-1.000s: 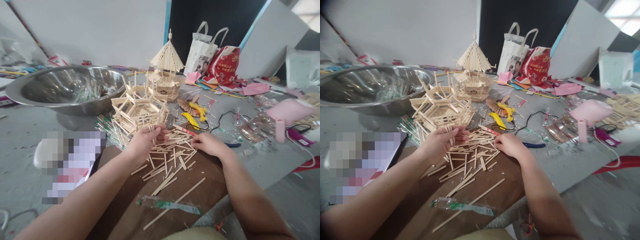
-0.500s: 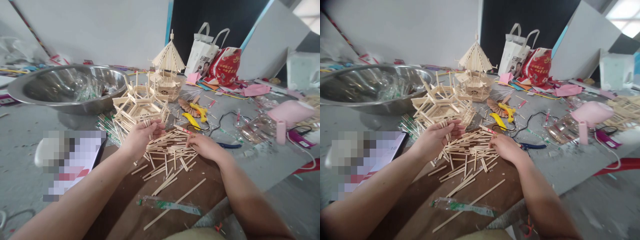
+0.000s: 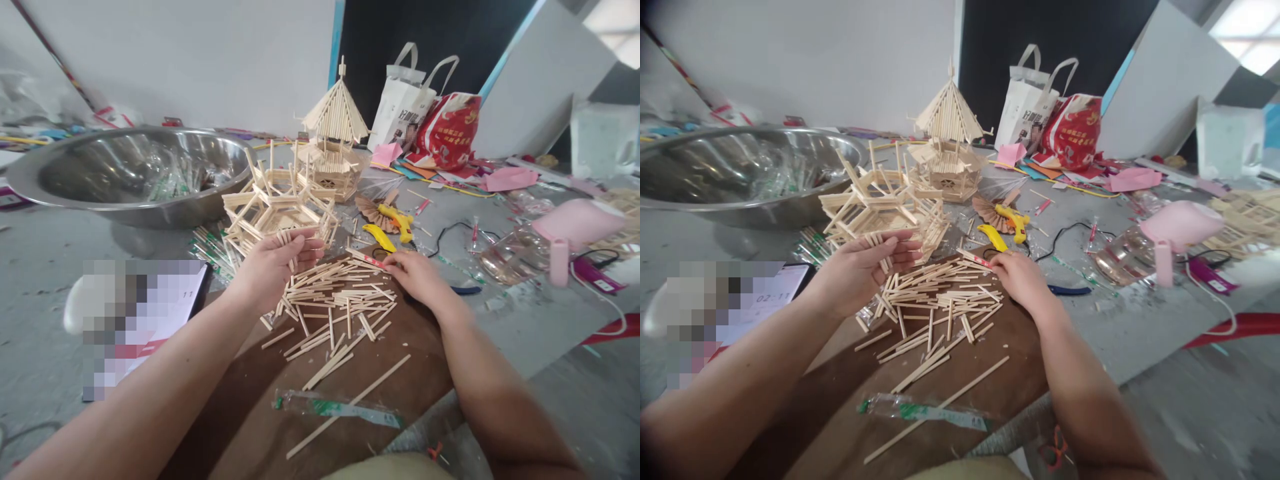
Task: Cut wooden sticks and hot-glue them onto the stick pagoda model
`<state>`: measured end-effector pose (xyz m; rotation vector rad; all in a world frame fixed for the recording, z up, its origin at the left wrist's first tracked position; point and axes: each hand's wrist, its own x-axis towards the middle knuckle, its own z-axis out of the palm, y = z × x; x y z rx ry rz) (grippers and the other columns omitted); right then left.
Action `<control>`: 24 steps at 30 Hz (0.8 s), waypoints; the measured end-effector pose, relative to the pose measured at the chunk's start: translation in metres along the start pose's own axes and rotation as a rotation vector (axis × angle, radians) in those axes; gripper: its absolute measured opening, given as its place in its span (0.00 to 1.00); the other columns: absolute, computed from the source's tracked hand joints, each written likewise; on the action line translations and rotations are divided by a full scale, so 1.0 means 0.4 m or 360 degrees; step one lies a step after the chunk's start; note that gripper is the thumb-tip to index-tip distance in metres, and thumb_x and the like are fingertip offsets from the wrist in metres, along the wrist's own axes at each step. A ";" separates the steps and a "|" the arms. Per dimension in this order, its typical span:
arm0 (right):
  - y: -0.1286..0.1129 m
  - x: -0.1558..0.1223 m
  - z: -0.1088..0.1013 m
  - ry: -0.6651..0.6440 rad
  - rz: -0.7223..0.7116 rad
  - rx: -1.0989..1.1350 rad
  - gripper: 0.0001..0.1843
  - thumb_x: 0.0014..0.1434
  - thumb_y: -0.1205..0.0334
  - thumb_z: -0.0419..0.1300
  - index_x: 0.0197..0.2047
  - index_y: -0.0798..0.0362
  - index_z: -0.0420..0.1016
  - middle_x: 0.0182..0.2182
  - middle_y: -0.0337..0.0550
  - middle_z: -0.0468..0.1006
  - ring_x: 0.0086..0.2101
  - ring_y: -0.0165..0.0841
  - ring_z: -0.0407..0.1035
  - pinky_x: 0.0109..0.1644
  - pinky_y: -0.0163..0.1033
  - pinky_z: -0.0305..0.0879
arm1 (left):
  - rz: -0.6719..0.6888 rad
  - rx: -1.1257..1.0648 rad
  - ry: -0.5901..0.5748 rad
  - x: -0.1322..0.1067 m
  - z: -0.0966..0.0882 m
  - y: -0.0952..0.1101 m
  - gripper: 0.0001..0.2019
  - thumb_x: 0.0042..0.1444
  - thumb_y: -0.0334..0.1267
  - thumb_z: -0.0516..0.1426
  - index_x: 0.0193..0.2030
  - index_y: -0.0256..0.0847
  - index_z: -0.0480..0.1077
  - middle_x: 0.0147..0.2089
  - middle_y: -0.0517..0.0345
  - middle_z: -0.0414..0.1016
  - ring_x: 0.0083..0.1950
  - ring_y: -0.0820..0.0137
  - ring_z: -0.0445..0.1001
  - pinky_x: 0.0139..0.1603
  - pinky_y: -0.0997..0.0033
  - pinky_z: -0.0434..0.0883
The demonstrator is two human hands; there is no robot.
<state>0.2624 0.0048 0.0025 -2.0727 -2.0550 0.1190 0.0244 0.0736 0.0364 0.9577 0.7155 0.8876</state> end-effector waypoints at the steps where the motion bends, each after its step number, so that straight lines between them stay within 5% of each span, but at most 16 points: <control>1: 0.003 0.001 -0.001 0.0004 0.0006 -0.0010 0.11 0.54 0.63 0.48 0.35 0.52 0.71 0.33 0.43 0.72 0.37 0.33 0.64 0.41 0.36 0.56 | 0.0002 0.0000 -0.0008 0.000 0.000 0.000 0.11 0.47 0.32 0.54 0.39 0.33 0.69 0.34 0.50 0.74 0.34 0.69 0.72 0.39 0.66 0.66; 7: -0.042 0.003 0.031 -0.0169 -0.0344 -0.0018 0.20 0.52 0.73 0.46 0.43 0.47 0.70 0.43 0.41 0.68 0.41 0.31 0.62 0.43 0.35 0.55 | -0.0036 0.0029 -0.0010 -0.001 0.004 0.002 0.11 0.47 0.31 0.54 0.39 0.33 0.68 0.34 0.50 0.74 0.34 0.70 0.72 0.39 0.67 0.66; 10: -0.064 -0.002 0.033 -0.0287 -0.0553 0.0025 0.19 0.48 0.76 0.47 0.37 0.49 0.73 0.40 0.39 0.71 0.40 0.30 0.62 0.44 0.34 0.54 | -0.0050 0.0032 -0.0020 -0.001 0.004 0.004 0.11 0.47 0.31 0.54 0.39 0.33 0.68 0.34 0.50 0.74 0.33 0.71 0.72 0.40 0.67 0.66; 13: -0.064 -0.006 0.023 -0.0326 -0.0531 0.0014 0.15 0.48 0.76 0.48 0.28 0.52 0.73 0.32 0.40 0.73 0.35 0.30 0.63 0.41 0.34 0.55 | -0.0066 0.0031 -0.0030 0.000 0.002 0.004 0.10 0.47 0.31 0.54 0.38 0.34 0.68 0.34 0.50 0.74 0.34 0.70 0.72 0.41 0.65 0.66; 18: -0.092 0.007 0.039 -0.0055 -0.0502 -0.0011 0.17 0.55 0.70 0.43 0.45 0.56 0.66 0.47 0.45 0.68 0.46 0.32 0.59 0.49 0.38 0.52 | -0.0190 0.0330 -0.0061 0.001 -0.001 0.000 0.10 0.46 0.33 0.54 0.38 0.33 0.68 0.34 0.50 0.74 0.36 0.68 0.71 0.43 0.63 0.64; 21: -0.130 0.012 0.057 -0.0146 -0.0726 0.0002 0.22 0.57 0.57 0.44 0.52 0.57 0.59 0.53 0.47 0.59 0.52 0.37 0.51 0.53 0.44 0.46 | -0.0257 0.0738 -0.0177 0.005 -0.013 -0.007 0.14 0.45 0.37 0.55 0.39 0.34 0.68 0.35 0.52 0.74 0.37 0.68 0.71 0.43 0.64 0.63; 24: -0.145 0.004 0.057 -0.0252 -0.0802 0.0068 0.22 0.57 0.51 0.42 0.48 0.53 0.64 0.50 0.45 0.64 0.52 0.37 0.53 0.52 0.47 0.47 | -0.0235 0.1129 -0.0347 0.013 -0.031 -0.012 0.16 0.45 0.41 0.54 0.40 0.35 0.68 0.35 0.54 0.73 0.38 0.68 0.70 0.42 0.65 0.63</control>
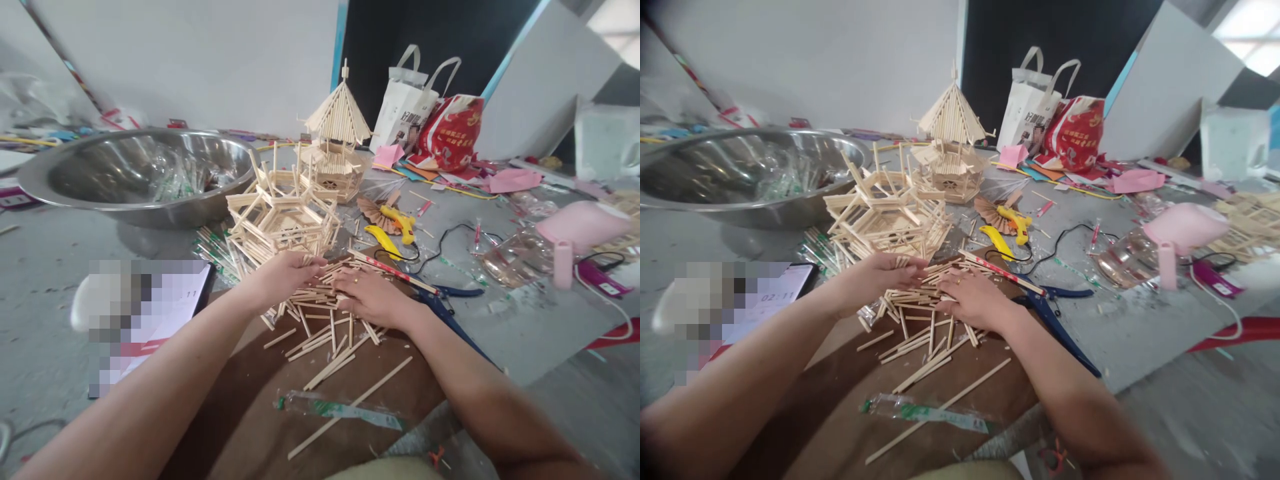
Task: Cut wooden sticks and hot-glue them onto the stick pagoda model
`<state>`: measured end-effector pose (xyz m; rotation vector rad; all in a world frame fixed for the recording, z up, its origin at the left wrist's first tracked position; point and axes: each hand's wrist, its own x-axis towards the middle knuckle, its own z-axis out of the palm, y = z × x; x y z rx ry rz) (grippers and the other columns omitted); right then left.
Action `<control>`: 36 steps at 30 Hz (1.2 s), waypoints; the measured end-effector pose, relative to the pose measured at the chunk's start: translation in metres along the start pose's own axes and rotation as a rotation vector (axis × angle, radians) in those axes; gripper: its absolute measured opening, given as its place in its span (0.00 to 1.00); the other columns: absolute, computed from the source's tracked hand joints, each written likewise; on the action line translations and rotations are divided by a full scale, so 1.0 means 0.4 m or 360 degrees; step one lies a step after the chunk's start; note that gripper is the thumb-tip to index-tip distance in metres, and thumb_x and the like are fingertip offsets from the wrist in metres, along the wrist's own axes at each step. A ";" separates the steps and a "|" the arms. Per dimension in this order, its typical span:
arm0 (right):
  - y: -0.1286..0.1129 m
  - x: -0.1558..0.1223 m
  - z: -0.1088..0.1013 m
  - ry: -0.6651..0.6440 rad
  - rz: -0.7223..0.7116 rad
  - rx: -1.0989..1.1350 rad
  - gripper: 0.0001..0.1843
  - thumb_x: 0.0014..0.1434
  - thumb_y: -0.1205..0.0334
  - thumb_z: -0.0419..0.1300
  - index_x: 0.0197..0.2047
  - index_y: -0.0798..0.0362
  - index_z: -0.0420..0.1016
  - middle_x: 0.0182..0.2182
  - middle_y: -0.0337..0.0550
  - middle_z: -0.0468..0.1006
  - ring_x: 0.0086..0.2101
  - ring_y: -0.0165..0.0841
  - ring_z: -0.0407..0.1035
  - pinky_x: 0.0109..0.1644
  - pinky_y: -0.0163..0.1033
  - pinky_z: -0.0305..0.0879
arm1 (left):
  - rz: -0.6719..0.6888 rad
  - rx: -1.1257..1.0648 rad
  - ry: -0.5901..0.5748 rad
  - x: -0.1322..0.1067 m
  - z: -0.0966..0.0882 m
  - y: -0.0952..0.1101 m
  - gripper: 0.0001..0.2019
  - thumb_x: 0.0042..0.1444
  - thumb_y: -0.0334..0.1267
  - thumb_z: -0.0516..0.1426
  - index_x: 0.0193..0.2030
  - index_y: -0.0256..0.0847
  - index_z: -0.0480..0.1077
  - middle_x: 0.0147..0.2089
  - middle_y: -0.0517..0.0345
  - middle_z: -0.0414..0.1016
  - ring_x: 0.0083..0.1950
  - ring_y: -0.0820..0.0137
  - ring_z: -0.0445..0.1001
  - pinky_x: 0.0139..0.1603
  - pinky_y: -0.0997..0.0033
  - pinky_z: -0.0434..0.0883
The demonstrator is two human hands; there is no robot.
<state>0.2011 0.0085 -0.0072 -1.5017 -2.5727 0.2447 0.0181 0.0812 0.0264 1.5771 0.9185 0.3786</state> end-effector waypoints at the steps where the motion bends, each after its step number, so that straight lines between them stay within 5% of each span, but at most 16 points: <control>1: 0.000 -0.007 -0.004 0.0006 -0.0001 0.0027 0.21 0.57 0.51 0.42 0.46 0.52 0.66 0.48 0.43 0.67 0.50 0.37 0.56 0.52 0.46 0.48 | 0.0025 0.0104 -0.0028 0.002 -0.004 -0.004 0.17 0.45 0.42 0.53 0.40 0.36 0.68 0.36 0.55 0.73 0.38 0.68 0.70 0.42 0.66 0.63; 6: 0.025 -0.050 -0.031 0.0101 0.0022 0.0140 0.14 0.56 0.57 0.47 0.36 0.52 0.72 0.40 0.43 0.73 0.43 0.33 0.64 0.48 0.40 0.54 | 0.0132 0.0399 -0.0003 0.007 -0.018 -0.011 0.16 0.46 0.43 0.52 0.39 0.38 0.70 0.35 0.56 0.74 0.37 0.69 0.69 0.40 0.69 0.63; 11: 0.051 -0.063 -0.037 0.0231 0.0282 0.0123 0.13 0.55 0.61 0.47 0.32 0.54 0.71 0.30 0.43 0.75 0.34 0.32 0.66 0.39 0.37 0.60 | 0.0098 0.0477 0.0019 -0.001 -0.019 0.005 0.15 0.45 0.42 0.52 0.38 0.37 0.71 0.33 0.55 0.74 0.34 0.69 0.70 0.36 0.71 0.64; 19: 0.046 -0.049 -0.009 0.0248 0.0123 0.0128 0.14 0.54 0.67 0.47 0.41 0.57 0.69 0.42 0.45 0.71 0.44 0.32 0.62 0.49 0.38 0.56 | 0.0007 0.0510 0.0090 -0.010 -0.039 0.019 0.15 0.46 0.40 0.51 0.39 0.38 0.70 0.33 0.54 0.74 0.31 0.70 0.70 0.32 0.73 0.64; 26: 0.042 -0.041 -0.004 0.0244 0.0265 0.0090 0.11 0.54 0.64 0.48 0.36 0.55 0.70 0.37 0.44 0.73 0.40 0.31 0.64 0.46 0.37 0.57 | -0.0022 0.0453 0.0066 -0.009 -0.048 0.017 0.14 0.46 0.40 0.52 0.39 0.38 0.70 0.34 0.53 0.74 0.31 0.70 0.70 0.30 0.73 0.64; 31: 0.027 -0.019 0.013 0.0232 0.0543 -0.0082 0.10 0.52 0.58 0.51 0.29 0.54 0.70 0.28 0.43 0.73 0.33 0.33 0.65 0.38 0.37 0.58 | -0.0089 0.0123 0.0106 -0.007 -0.022 0.022 0.11 0.45 0.37 0.54 0.37 0.37 0.70 0.32 0.54 0.74 0.30 0.71 0.71 0.32 0.72 0.65; 36: 0.017 -0.013 0.017 0.0422 0.0757 0.0076 0.08 0.51 0.61 0.51 0.26 0.54 0.68 0.24 0.40 0.72 0.27 0.30 0.64 0.31 0.34 0.57 | -0.0074 -0.0710 0.0113 -0.002 0.037 0.007 0.08 0.49 0.33 0.52 0.36 0.34 0.67 0.34 0.52 0.73 0.34 0.70 0.71 0.38 0.67 0.66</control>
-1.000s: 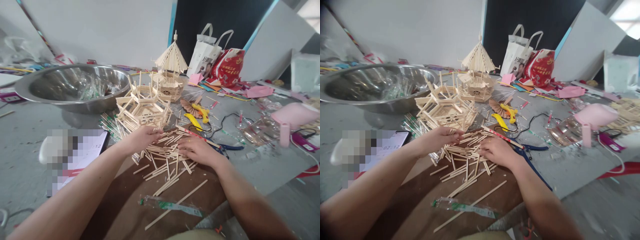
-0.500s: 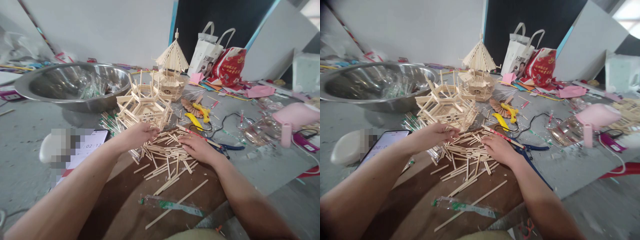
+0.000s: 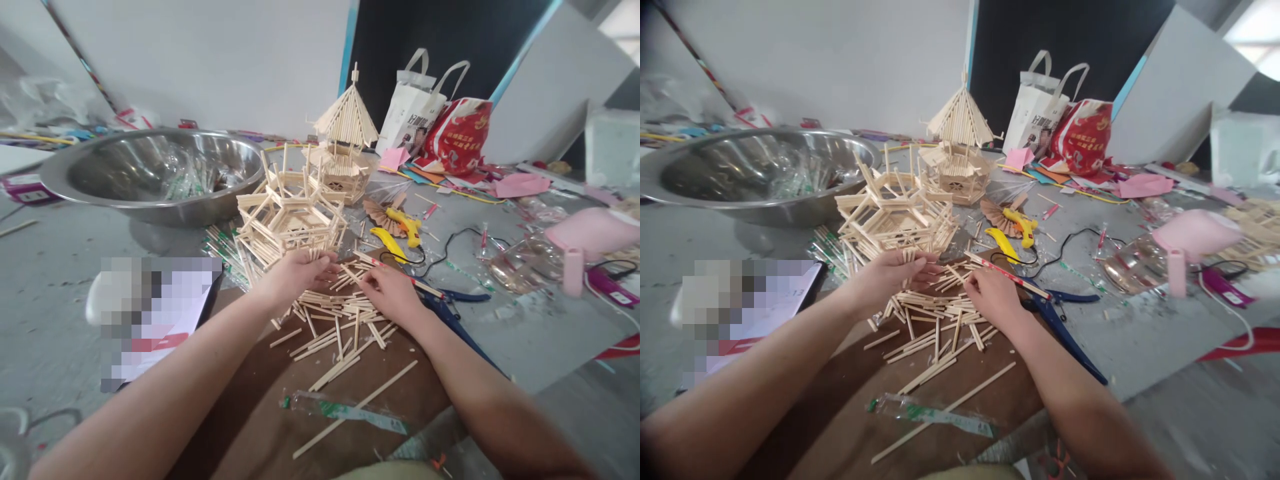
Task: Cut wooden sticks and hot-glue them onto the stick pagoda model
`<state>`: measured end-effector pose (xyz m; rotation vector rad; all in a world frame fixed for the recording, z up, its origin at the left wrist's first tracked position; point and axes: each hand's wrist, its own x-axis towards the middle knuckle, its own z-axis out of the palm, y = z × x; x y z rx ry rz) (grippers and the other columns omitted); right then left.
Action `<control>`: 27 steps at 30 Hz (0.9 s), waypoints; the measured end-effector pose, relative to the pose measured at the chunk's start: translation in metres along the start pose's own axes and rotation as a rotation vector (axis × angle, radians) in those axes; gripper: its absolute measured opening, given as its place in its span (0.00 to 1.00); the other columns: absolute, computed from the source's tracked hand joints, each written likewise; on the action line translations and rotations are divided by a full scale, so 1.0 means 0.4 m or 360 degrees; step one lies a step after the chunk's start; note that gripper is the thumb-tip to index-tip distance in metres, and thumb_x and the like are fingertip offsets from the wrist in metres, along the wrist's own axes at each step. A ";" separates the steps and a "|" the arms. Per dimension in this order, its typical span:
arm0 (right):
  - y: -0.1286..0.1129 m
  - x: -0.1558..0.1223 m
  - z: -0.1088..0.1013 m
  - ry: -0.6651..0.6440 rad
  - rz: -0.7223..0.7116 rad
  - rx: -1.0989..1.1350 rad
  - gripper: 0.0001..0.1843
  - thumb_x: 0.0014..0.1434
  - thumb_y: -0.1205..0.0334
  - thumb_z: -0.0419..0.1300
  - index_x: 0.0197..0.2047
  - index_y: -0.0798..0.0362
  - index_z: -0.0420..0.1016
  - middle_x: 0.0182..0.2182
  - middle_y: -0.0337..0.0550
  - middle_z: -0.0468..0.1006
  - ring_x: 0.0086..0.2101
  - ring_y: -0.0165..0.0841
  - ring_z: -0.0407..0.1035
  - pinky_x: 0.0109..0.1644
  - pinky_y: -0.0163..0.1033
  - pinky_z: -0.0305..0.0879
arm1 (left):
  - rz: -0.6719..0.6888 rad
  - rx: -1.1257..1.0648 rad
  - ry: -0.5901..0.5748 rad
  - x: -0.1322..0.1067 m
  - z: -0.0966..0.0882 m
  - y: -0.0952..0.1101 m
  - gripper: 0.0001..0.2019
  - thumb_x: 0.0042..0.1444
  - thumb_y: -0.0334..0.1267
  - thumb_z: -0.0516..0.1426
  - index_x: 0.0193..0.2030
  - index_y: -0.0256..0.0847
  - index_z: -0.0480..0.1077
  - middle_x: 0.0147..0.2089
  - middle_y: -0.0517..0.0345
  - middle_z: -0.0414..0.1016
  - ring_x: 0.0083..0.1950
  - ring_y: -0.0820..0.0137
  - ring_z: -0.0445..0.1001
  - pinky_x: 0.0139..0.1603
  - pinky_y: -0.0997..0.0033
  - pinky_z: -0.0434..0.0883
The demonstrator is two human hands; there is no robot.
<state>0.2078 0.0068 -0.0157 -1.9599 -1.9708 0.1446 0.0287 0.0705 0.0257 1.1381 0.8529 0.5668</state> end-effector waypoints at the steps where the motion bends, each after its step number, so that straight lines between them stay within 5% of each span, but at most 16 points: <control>1: -0.003 -0.002 -0.004 0.0055 0.0067 0.0131 0.08 0.51 0.60 0.51 0.25 0.54 0.67 0.23 0.39 0.71 0.25 0.29 0.64 0.29 0.33 0.57 | 0.0005 -0.0168 0.0009 0.000 0.010 -0.009 0.08 0.49 0.32 0.51 0.36 0.34 0.67 0.35 0.51 0.73 0.34 0.70 0.71 0.39 0.67 0.67; 7: -0.038 -0.017 -0.026 0.0150 0.0164 0.0770 0.10 0.50 0.57 0.51 0.26 0.54 0.67 0.21 0.37 0.70 0.20 0.26 0.61 0.23 0.30 0.56 | -0.0118 -0.0764 -0.0124 -0.009 0.059 -0.047 0.08 0.51 0.30 0.51 0.37 0.34 0.67 0.38 0.49 0.73 0.37 0.70 0.71 0.42 0.67 0.66; 16: -0.073 -0.038 -0.009 0.0244 -0.0125 0.0451 0.06 0.50 0.61 0.52 0.25 0.52 0.68 0.22 0.38 0.72 0.24 0.28 0.64 0.28 0.32 0.58 | -0.0139 -0.0844 -0.0076 -0.018 0.084 -0.062 0.09 0.49 0.29 0.52 0.38 0.34 0.69 0.32 0.53 0.73 0.30 0.75 0.70 0.32 0.76 0.67; 23: -0.055 -0.035 -0.029 0.0483 -0.0192 0.0438 0.09 0.53 0.59 0.50 0.34 0.53 0.67 0.32 0.44 0.72 0.32 0.31 0.66 0.34 0.33 0.59 | -0.0182 -0.0827 -0.0307 -0.011 0.067 -0.064 0.08 0.52 0.30 0.50 0.38 0.35 0.67 0.31 0.53 0.73 0.32 0.72 0.72 0.37 0.70 0.68; 27: -0.043 -0.031 -0.026 0.0275 -0.0140 0.0442 0.07 0.52 0.60 0.51 0.32 0.52 0.68 0.29 0.41 0.72 0.30 0.31 0.66 0.30 0.33 0.59 | -0.0217 -0.0729 -0.0346 -0.011 0.062 -0.066 0.09 0.52 0.30 0.50 0.40 0.37 0.64 0.31 0.53 0.73 0.31 0.71 0.73 0.35 0.69 0.68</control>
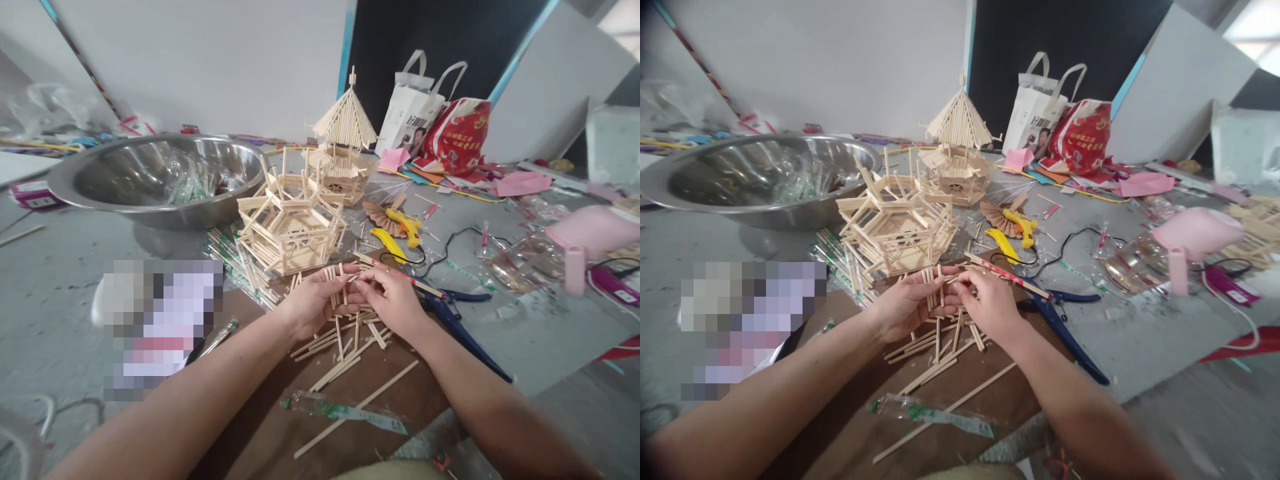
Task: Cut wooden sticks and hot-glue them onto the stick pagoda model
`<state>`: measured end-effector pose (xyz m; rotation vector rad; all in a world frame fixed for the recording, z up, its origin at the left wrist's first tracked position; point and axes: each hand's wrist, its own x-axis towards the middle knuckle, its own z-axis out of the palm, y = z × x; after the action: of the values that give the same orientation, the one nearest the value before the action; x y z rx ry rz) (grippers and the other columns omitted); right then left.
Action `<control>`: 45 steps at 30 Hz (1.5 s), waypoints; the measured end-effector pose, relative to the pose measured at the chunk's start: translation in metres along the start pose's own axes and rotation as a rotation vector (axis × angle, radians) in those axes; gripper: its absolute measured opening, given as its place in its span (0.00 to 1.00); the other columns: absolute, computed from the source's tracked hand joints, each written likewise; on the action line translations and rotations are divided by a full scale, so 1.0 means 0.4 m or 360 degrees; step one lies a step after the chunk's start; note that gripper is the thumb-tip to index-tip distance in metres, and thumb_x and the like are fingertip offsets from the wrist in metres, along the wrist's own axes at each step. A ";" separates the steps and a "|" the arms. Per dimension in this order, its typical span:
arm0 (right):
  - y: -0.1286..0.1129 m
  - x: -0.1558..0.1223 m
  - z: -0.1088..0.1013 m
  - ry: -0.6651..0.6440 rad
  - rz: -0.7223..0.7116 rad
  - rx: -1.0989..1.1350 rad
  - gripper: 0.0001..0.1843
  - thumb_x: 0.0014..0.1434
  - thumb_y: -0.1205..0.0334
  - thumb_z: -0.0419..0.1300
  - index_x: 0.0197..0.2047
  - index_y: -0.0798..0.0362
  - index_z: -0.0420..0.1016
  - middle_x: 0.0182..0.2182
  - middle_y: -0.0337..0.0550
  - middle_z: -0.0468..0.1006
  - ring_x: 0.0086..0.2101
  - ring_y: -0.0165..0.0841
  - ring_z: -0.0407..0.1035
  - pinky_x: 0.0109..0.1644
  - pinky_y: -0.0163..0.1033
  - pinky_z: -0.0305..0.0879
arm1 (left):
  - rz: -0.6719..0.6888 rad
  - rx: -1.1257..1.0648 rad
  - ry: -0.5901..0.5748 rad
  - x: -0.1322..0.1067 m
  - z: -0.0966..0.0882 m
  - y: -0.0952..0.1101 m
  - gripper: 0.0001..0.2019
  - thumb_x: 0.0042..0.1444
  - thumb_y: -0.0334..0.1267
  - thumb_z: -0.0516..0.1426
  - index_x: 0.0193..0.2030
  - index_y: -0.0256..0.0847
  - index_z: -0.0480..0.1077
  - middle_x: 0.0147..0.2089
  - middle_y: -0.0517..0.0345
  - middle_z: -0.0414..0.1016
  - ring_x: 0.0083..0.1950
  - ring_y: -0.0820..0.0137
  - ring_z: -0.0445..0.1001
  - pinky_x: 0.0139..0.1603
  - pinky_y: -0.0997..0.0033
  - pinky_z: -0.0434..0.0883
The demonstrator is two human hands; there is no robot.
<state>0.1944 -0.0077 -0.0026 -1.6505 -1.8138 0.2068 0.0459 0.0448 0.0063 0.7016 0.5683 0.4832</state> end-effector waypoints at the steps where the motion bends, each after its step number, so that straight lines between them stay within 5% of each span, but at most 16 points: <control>1: 0.001 0.000 0.001 -0.0055 0.0038 0.0004 0.07 0.52 0.59 0.51 0.31 0.51 0.68 0.27 0.40 0.72 0.28 0.30 0.65 0.29 0.33 0.58 | -0.0005 0.0014 0.0008 0.000 0.000 0.000 0.09 0.51 0.31 0.51 0.41 0.37 0.64 0.31 0.53 0.73 0.31 0.70 0.73 0.35 0.68 0.68; 4: 0.005 0.001 0.004 -0.0046 0.0135 0.0066 0.07 0.51 0.60 0.51 0.28 0.52 0.67 0.25 0.39 0.72 0.26 0.30 0.65 0.29 0.34 0.59 | -0.0009 0.0040 -0.0003 -0.002 0.002 0.002 0.10 0.50 0.31 0.52 0.41 0.37 0.63 0.33 0.51 0.73 0.31 0.69 0.73 0.35 0.67 0.68; 8: 0.008 0.006 0.002 0.0029 0.0224 0.0460 0.11 0.51 0.59 0.51 0.39 0.53 0.65 0.37 0.44 0.71 0.32 0.30 0.66 0.35 0.35 0.62 | -0.0028 0.0062 -0.0083 -0.005 0.003 0.007 0.10 0.50 0.32 0.52 0.41 0.38 0.63 0.34 0.49 0.73 0.32 0.69 0.73 0.37 0.67 0.67; 10: 0.008 0.009 -0.001 -0.0151 0.0245 0.0704 0.14 0.53 0.59 0.50 0.42 0.53 0.64 0.40 0.44 0.70 0.35 0.30 0.66 0.37 0.36 0.62 | -0.0058 0.0060 -0.0167 -0.005 0.001 0.005 0.10 0.49 0.33 0.53 0.40 0.38 0.64 0.32 0.51 0.73 0.32 0.69 0.73 0.36 0.67 0.67; 15: 0.008 0.011 -0.001 -0.0496 0.0318 0.0901 0.10 0.52 0.58 0.51 0.32 0.55 0.67 0.26 0.38 0.70 0.28 0.27 0.65 0.33 0.33 0.62 | -0.0069 0.0061 -0.0196 -0.001 -0.003 -0.007 0.06 0.48 0.35 0.54 0.33 0.37 0.64 0.26 0.54 0.72 0.30 0.69 0.72 0.33 0.69 0.67; 20: 0.021 0.006 0.000 -0.0340 0.0265 0.0695 0.10 0.53 0.57 0.51 0.32 0.55 0.67 0.27 0.39 0.71 0.29 0.28 0.65 0.35 0.35 0.62 | -0.0004 0.0130 -0.0074 -0.001 -0.005 0.005 0.04 0.49 0.35 0.54 0.32 0.36 0.63 0.29 0.53 0.73 0.28 0.71 0.72 0.31 0.70 0.67; 24: 0.026 0.006 -0.001 -0.0204 0.0189 0.0635 0.13 0.53 0.58 0.51 0.40 0.53 0.66 0.38 0.44 0.71 0.38 0.32 0.65 0.41 0.38 0.61 | 0.0075 0.0250 -0.0017 -0.004 -0.013 0.026 0.08 0.50 0.34 0.53 0.38 0.37 0.63 0.30 0.52 0.74 0.22 0.74 0.69 0.23 0.75 0.65; 27: 0.019 0.005 0.006 -0.0318 0.0179 0.0928 0.18 0.53 0.63 0.49 0.48 0.50 0.61 0.44 0.44 0.68 0.43 0.31 0.64 0.44 0.38 0.61 | -0.0018 0.0261 -0.0179 -0.008 -0.011 0.031 0.10 0.50 0.35 0.52 0.40 0.38 0.63 0.31 0.51 0.74 0.21 0.75 0.69 0.21 0.76 0.64; 31: 0.009 -0.003 0.022 -0.0601 0.0236 0.1233 0.19 0.52 0.66 0.50 0.48 0.48 0.60 0.33 0.38 0.72 0.35 0.29 0.67 0.40 0.38 0.64 | -0.0104 0.0169 -0.0431 -0.011 -0.001 0.021 0.08 0.50 0.35 0.52 0.39 0.38 0.63 0.32 0.50 0.74 0.25 0.72 0.71 0.26 0.73 0.66; 39: 0.027 -0.002 0.009 -0.0465 0.0000 0.0565 0.17 0.49 0.72 0.49 0.43 0.52 0.67 0.32 0.39 0.74 0.33 0.30 0.67 0.39 0.38 0.62 | -0.0041 0.0067 -0.0436 -0.012 -0.004 0.013 0.07 0.51 0.34 0.51 0.38 0.38 0.61 0.35 0.49 0.73 0.33 0.69 0.73 0.34 0.69 0.67; 45: 0.056 0.004 0.002 -0.0196 0.0024 0.0015 0.15 0.54 0.64 0.47 0.44 0.53 0.67 0.39 0.47 0.72 0.39 0.35 0.66 0.42 0.42 0.62 | 0.0156 -0.0025 -0.0259 -0.014 -0.001 0.023 0.05 0.53 0.32 0.49 0.37 0.38 0.61 0.33 0.52 0.74 0.34 0.69 0.73 0.37 0.68 0.67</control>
<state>0.2125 -0.0017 -0.0144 -1.6775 -1.8886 0.3295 0.0394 0.0477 0.0144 0.7490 0.3784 0.5160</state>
